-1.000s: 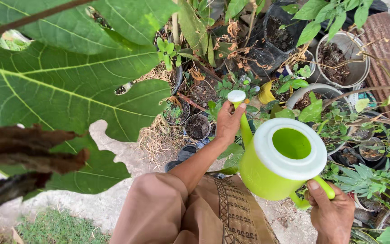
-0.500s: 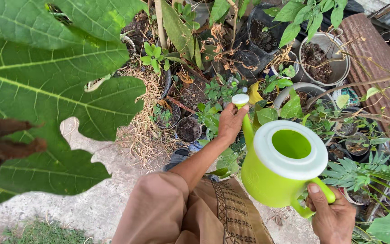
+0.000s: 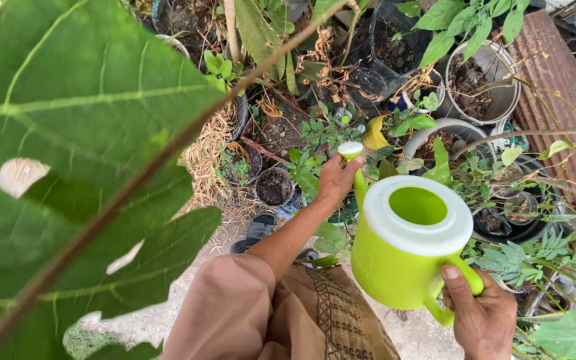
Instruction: The person uses a green watering can to water multiple potted and ground-planted greenery throughout a garden area.
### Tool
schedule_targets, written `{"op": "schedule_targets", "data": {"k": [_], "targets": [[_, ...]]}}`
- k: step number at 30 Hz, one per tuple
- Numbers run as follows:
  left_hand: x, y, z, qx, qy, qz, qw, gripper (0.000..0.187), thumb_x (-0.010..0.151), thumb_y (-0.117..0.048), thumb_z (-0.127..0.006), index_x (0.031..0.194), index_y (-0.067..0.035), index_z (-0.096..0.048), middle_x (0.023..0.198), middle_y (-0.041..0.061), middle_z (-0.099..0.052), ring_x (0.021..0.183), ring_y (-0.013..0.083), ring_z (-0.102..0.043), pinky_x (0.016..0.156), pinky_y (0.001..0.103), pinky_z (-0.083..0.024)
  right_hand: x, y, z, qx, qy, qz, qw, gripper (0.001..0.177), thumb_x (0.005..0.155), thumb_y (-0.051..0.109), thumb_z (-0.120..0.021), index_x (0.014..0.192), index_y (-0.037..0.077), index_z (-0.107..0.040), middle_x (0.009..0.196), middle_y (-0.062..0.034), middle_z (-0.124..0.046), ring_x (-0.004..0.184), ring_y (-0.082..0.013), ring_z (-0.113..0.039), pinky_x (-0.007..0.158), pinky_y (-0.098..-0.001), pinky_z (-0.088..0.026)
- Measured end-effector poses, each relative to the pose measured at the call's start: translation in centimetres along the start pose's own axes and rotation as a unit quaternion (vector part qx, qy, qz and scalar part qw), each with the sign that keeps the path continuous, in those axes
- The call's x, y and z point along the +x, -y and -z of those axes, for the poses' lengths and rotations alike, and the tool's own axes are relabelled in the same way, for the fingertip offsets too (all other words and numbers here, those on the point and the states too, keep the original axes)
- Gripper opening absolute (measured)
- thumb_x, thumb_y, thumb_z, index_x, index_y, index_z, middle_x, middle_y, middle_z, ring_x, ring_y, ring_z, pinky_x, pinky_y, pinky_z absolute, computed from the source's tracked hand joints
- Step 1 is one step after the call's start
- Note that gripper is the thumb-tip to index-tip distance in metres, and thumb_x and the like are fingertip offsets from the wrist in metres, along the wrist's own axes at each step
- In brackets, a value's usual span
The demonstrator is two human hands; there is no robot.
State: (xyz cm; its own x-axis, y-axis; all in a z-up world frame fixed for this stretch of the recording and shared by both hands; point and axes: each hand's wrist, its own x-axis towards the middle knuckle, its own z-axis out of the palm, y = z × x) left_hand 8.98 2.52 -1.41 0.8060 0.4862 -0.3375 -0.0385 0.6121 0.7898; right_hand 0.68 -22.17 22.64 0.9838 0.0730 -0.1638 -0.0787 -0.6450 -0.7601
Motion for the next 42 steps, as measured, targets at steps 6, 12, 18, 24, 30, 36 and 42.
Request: {"op": "schedule_targets", "data": {"k": [6,12,18,24,30,36,42], "targets": [[0.8,0.9,0.2,-0.022,0.022,0.000,1.000,0.040,0.096,-0.019,-0.071,0.129,0.003,-0.063,0.106,0.007,-0.071,0.087,0.0118,-0.062,0.078,0.028,-0.051,-0.1,-1.4,-0.5,0.046,-0.003,0.002,0.999,0.032,0.099,0.024,-0.075,0.090,-0.007,-0.070,0.067,-0.0059,-0.059,0.058,-0.0104,-0.050,0.053,-0.0266,-0.039],[0.1,-0.1,-1.0,0.016,0.039,-0.071,0.997,0.040,0.097,-0.017,-0.069,0.131,0.002,-0.061,0.117,0.006,-0.072,0.100,0.0112,-0.065,0.089,0.028,-0.051,-1.0,-3.5,0.2,0.099,-0.027,-0.013,0.995,0.027,0.099,0.019,-0.073,0.105,-0.007,-0.071,0.070,-0.0063,-0.061,0.060,-0.0111,-0.052,0.056,-0.0265,-0.040],[-1.4,-2.6,-2.9,0.100,0.021,-0.077,0.992,0.041,0.095,-0.021,-0.069,0.130,0.000,-0.062,0.116,0.011,-0.074,0.101,0.0154,-0.069,0.088,0.030,-0.053,-1.7,-6.6,1.0,0.199,-0.014,0.007,0.980,0.028,0.101,0.015,-0.070,0.113,-0.010,-0.069,0.077,-0.0090,-0.062,0.065,-0.0131,-0.053,0.061,-0.0285,-0.042],[-3.3,-2.2,-4.0,0.105,0.017,-0.061,0.992,0.043,0.095,-0.020,-0.069,0.132,0.000,-0.061,0.117,0.012,-0.074,0.099,0.0156,-0.069,0.086,0.030,-0.053,-2.7,-8.2,2.5,0.204,-0.021,-0.001,0.979,0.028,0.101,0.013,-0.068,0.114,-0.012,-0.069,0.076,-0.0117,-0.062,0.065,-0.0151,-0.053,0.061,-0.0307,-0.043],[-4.1,-0.9,-4.7,0.094,0.031,-0.060,0.993,0.043,0.095,-0.019,-0.070,0.132,0.002,-0.062,0.116,0.011,-0.074,0.097,0.0135,-0.067,0.086,0.029,-0.053,-3.6,-9.2,3.6,0.184,-0.033,-0.018,0.982,0.027,0.101,0.014,-0.069,0.109,-0.011,-0.070,0.072,-0.0116,-0.060,0.062,-0.0150,-0.052,0.057,-0.0307,-0.041],[-3.8,0.2,-4.6,0.067,0.038,-0.026,0.997,0.040,0.096,-0.017,-0.069,0.130,0.002,-0.062,0.111,0.010,-0.073,0.090,0.0138,-0.065,0.080,0.030,-0.053,-3.5,-7.9,3.6,0.111,-0.034,-0.019,0.993,0.029,0.100,0.020,-0.071,0.095,-0.009,-0.070,0.068,-0.0076,-0.059,0.059,-0.0126,-0.051,0.054,-0.0288,-0.039],[-1.9,2.0,-3.4,0.042,0.042,-0.022,0.998,0.039,0.096,-0.015,-0.069,0.130,0.002,-0.062,0.112,0.009,-0.074,0.092,0.0129,-0.066,0.083,0.029,-0.053,-2.7,-3.7,2.3,0.055,-0.032,-0.021,0.998,0.031,0.098,0.023,-0.072,0.092,-0.007,-0.072,0.064,-0.0060,-0.058,0.056,-0.0110,-0.049,0.051,-0.0277,-0.037]]}}
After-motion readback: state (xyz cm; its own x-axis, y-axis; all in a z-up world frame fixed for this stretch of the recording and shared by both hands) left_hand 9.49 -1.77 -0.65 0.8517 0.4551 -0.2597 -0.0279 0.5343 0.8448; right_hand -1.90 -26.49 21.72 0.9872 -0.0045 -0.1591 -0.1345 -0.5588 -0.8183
